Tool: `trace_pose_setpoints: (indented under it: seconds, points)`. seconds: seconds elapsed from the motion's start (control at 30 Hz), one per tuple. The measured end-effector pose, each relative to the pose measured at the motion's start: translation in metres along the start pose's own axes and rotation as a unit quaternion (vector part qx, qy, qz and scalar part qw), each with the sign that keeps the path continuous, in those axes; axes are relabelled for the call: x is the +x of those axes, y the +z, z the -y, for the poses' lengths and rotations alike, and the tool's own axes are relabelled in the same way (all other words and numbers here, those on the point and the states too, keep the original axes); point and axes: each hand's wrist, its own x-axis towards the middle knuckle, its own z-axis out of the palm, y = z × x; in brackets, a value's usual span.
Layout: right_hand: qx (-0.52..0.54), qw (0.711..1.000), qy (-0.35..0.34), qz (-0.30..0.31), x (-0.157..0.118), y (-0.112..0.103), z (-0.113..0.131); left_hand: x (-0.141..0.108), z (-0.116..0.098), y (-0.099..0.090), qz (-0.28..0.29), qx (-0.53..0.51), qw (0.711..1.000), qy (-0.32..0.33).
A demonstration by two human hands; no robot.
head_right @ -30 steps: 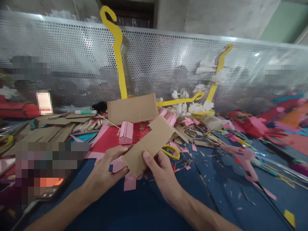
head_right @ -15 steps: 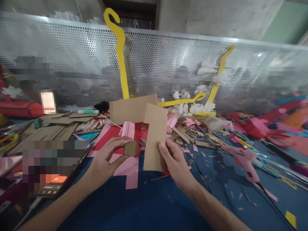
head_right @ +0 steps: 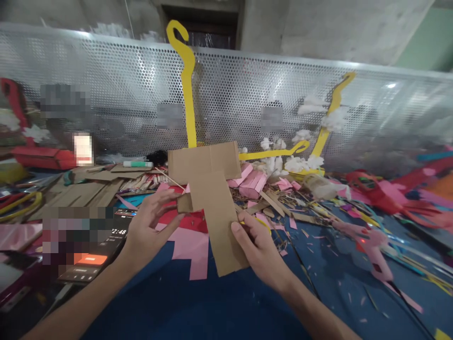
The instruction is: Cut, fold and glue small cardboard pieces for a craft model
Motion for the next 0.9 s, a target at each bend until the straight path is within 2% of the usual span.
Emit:
trace_pose_setpoints:
  seconds: [0.23, 0.43, 0.73, 0.9]
  points:
    - [-0.026, 1.000, -0.004, 0.007, -0.002, 0.000, -0.002, 0.000, -0.003, -0.003, -0.008, 0.002, 1.000, 0.020]
    - [-0.063, 0.998, -0.022, 0.010, 0.000, -0.002, -0.002, -0.002, -0.002, -0.005, 0.007, 0.033, 0.999, 0.028]
    - [-0.123, 0.990, -0.055, -0.044, 0.012, -0.011, -0.006, -0.005, -0.002, -0.005, 0.051, 0.047, 0.997, 0.024]
    - [-0.035, 0.995, -0.019, -0.096, 0.015, -0.014, -0.015, -0.005, -0.004, -0.004, 0.054, 0.047, 0.997, 0.022]
